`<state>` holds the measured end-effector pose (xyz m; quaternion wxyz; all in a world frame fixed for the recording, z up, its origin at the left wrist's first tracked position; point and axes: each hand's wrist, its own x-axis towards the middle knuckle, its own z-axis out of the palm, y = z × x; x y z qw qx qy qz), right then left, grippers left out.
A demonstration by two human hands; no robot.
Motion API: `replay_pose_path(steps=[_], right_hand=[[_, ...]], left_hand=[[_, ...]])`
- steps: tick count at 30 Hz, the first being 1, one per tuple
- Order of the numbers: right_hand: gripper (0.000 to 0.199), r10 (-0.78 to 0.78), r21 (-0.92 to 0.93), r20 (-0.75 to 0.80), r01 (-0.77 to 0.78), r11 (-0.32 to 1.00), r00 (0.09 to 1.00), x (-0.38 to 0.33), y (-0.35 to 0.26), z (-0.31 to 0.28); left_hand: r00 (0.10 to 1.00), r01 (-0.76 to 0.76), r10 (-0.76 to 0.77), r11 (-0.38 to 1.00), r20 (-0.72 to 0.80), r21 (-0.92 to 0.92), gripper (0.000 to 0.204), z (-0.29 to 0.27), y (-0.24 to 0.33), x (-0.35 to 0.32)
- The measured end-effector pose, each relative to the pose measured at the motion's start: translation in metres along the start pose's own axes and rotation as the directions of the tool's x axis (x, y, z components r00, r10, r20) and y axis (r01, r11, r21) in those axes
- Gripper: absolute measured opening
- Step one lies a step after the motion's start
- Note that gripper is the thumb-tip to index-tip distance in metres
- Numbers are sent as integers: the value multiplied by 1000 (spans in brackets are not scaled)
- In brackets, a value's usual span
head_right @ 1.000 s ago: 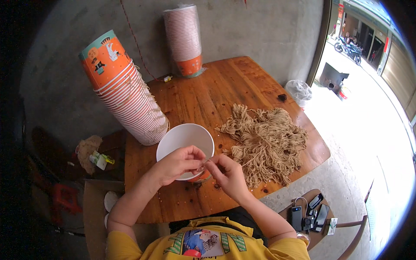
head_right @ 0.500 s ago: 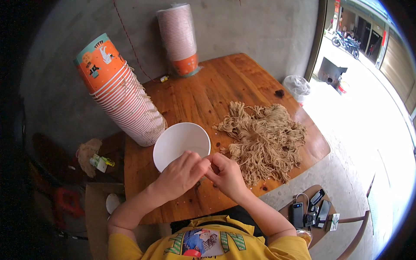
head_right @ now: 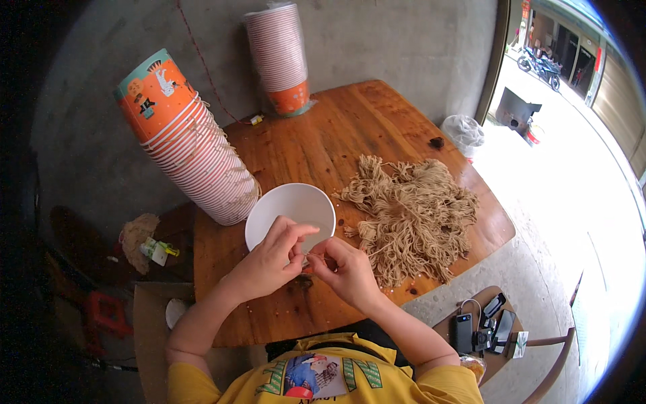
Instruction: Manually sorting and packaging shredded ginger into paper cups.
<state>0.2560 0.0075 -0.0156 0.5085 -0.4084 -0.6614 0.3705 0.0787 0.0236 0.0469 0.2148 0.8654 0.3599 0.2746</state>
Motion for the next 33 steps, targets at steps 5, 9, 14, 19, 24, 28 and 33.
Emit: replay_pose_path(steps=[5, 9, 14, 19, 24, 28, 33], right_hand=[[8, -90, -63, 14, 91, 994, 996, 0, -4, 3], [7, -174, -123, -15, 171, 978, 985, 1, -3, 5], [9, -143, -177, -11, 138, 974, 990, 0, -7, 4], [11, -257, -262, -35, 240, 935, 966, 0, -6, 7], [10, -277, -254, -16, 264, 930, 961, 0, -6, 8], [10, -259, -238, -12, 249, 939, 966, 0, -7, 7], [10, -134, -115, 3, 134, 984, 991, -3, -5, 6]], left_hand=[[999, -34, 41, 985, -34, 169, 27, 4, -2, -6], [992, -79, 104, 944, -64, 320, 22, 10, 3, -8], [972, 2, 81, 936, -222, 351, 20, 19, 3, -15], [947, 90, -47, 988, -319, 122, 17, 25, 3, -20], [923, 150, -159, 987, -352, -51, 19, 29, 1, -22], [924, 127, -164, 984, -347, -127, 20, 29, -1, -22], [927, 195, -270, 940, -261, -281, 22, 21, 4, -19]])
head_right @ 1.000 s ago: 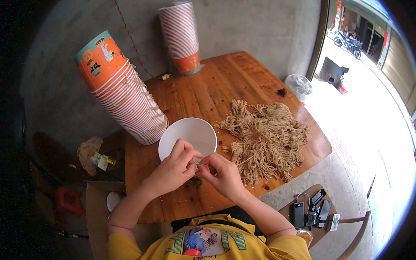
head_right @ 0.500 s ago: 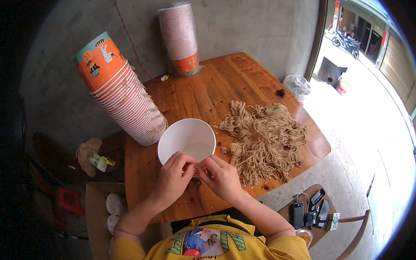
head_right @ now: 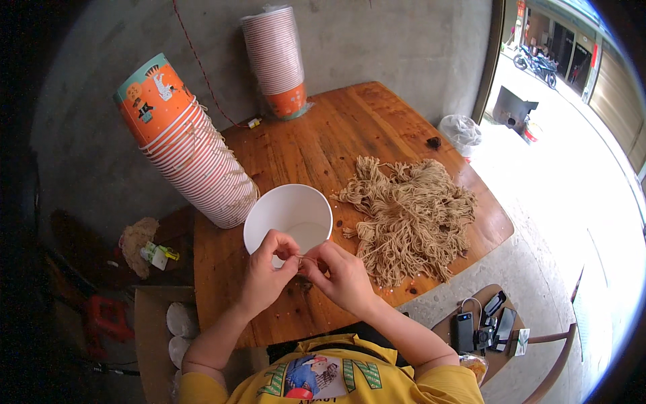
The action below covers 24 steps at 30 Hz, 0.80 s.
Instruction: Manually sorting and packaging shredded ginger into paper cups.
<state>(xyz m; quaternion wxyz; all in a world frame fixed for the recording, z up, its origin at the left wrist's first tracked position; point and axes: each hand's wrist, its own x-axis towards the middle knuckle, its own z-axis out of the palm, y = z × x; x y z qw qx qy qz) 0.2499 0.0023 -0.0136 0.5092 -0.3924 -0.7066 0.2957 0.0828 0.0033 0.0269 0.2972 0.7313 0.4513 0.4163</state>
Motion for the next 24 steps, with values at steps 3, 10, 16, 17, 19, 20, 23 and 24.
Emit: replay_pose_path(steps=[3, 10, 16, 17, 19, 20, 23, 24], right_hand=[[10, 124, 104, 14, -125, 987, 992, 0, 1, -1], [11, 240, 175, 44, -244, 954, 970, 1, 1, 0], [13, 274, 246, 66, -282, 927, 959, 0, -2, 0], [15, 274, 244, 61, -280, 928, 960, 0, -1, -1], [16, 275, 240, 56, -280, 929, 960, -1, -2, -3], [17, 221, 209, 8, -217, 954, 975, -2, -4, -3], [19, 96, 109, -59, -89, 990, 994, -1, 1, -3], [21, 25, 41, -74, -22, 999, 997, -1, 3, -3]], left_hand=[[997, 63, -59, 996, 56, -62, 24, -2, 0, 4], [946, 256, -187, 932, 264, -258, 22, -13, -3, 18], [860, 494, -359, 764, 362, -415, 19, -18, -1, 24], [844, 523, -377, 734, 381, -434, 20, -19, 1, 25], [843, 525, -382, 738, 379, -423, 19, -19, 0, 27], [841, 527, -385, 743, 379, -413, 19, -19, 0, 28], [834, 536, -391, 738, 388, -409, 19, -19, -1, 28], [834, 537, -392, 738, 389, -409, 19, -19, 0, 28]])
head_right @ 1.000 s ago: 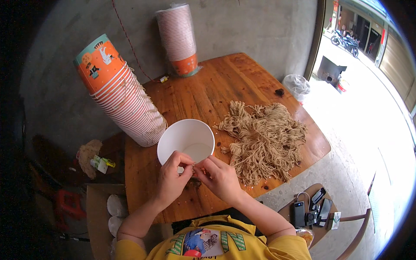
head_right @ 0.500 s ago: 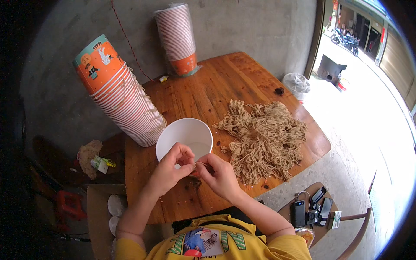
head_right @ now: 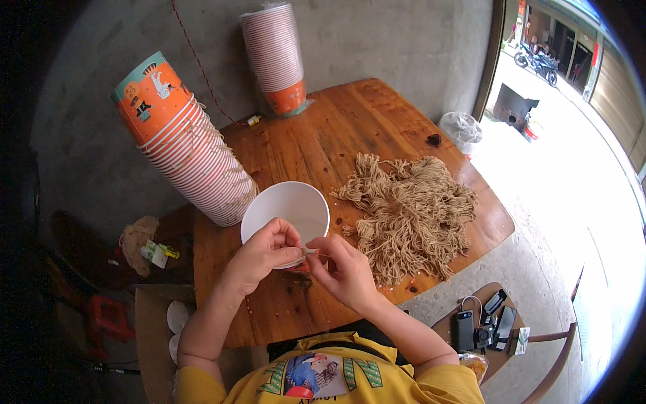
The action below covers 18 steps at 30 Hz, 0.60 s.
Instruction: Manually sorting and packaging shredded ginger into paper cups.
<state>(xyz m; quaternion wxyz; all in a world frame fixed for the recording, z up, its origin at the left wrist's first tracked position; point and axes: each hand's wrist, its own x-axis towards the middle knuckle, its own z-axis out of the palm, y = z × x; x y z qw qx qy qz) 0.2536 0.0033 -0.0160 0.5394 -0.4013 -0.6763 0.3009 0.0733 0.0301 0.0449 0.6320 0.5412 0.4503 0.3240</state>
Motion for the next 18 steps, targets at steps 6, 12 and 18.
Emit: replay_pose_path(steps=[6, 12, 18], right_hand=[[18, -188, -194, 9, 186, 963, 982, 5, 3, -2], [10, 152, 82, 62, -156, 984, 986, 5, 2, 2], [6, 268, 381, 108, -289, 878, 957, 2, 19, 3]], left_hand=[[1000, 12, -12, 1000, -10, 10, 19, 2, -2, 1], [986, -164, 164, 952, 22, 259, 20, 6, -16, 0], [953, -265, 303, 876, -32, 403, 20, 11, -16, -3]])
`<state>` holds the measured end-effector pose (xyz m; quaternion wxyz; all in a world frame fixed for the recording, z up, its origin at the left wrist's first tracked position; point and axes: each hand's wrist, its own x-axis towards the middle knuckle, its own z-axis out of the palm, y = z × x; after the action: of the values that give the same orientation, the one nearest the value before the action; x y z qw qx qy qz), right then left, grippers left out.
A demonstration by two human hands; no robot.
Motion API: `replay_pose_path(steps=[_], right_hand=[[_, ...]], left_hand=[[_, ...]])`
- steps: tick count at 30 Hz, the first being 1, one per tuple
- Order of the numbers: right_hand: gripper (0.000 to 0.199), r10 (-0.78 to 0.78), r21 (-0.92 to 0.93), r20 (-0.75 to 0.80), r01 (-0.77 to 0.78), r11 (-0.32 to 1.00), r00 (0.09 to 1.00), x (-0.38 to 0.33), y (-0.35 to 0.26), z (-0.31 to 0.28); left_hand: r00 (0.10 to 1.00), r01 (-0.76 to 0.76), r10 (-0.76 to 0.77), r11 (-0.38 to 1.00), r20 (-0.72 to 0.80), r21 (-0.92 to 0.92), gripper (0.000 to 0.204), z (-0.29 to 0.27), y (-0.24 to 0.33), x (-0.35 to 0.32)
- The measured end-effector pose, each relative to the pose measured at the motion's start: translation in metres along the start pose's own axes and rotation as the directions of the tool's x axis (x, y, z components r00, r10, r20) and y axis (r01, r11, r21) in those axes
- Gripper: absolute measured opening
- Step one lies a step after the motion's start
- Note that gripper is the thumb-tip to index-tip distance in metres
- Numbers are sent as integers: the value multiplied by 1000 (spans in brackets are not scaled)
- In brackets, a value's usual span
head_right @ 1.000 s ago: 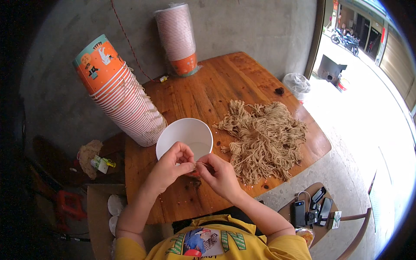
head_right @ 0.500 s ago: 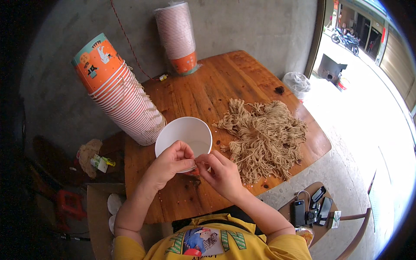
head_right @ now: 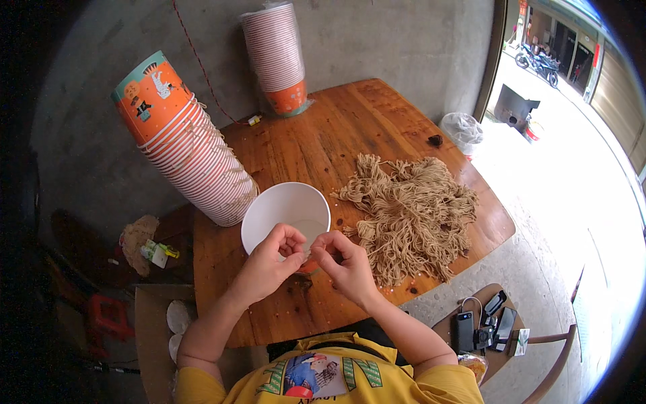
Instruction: Manually sorting and packaging shredded ginger into paper cups.
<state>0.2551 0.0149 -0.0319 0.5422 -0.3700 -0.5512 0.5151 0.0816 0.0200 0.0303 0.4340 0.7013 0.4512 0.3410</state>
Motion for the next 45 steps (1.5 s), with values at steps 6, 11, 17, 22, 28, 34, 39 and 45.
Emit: replay_pose_path(steps=[6, 11, 17, 22, 28, 34, 39, 45], right_hand=[[5, 39, 68, 9, -39, 997, 999, 1, 3, -1], [4, 26, 118, 5, -26, 993, 1000, 0, 0, 1], [2, 3, 168, -21, 0, 986, 1000, -1, -3, 2], [2, 20, 196, -28, -15, 980, 999, -2, 0, -2], [5, -59, 80, -50, 63, 995, 997, -5, -1, -5], [17, -36, 6, 11, 36, 999, 999, -8, -11, -9], [20, -138, -271, 45, 145, 951, 989, -13, -17, -7], [9, -119, -350, 17, 117, 929, 993, -13, -13, -8]], left_hand=[[997, -54, 61, 987, -42, 154, 13, 1, 4, -1], [991, -88, 112, 955, -72, 283, 8, 1, 5, -3], [989, -102, 128, 949, -69, 298, 7, 2, 3, -3], [988, -110, 137, 947, -69, 302, 7, 2, 4, -3], [986, -129, 156, 942, -64, 309, 6, 3, 4, -4], [986, -129, 155, 948, -67, 291, 7, 6, 6, -5], [985, -133, 158, 950, -66, 284, 7, 7, 5, -5], [982, -146, 174, 941, -69, 304, 7, 7, 5, -6]])
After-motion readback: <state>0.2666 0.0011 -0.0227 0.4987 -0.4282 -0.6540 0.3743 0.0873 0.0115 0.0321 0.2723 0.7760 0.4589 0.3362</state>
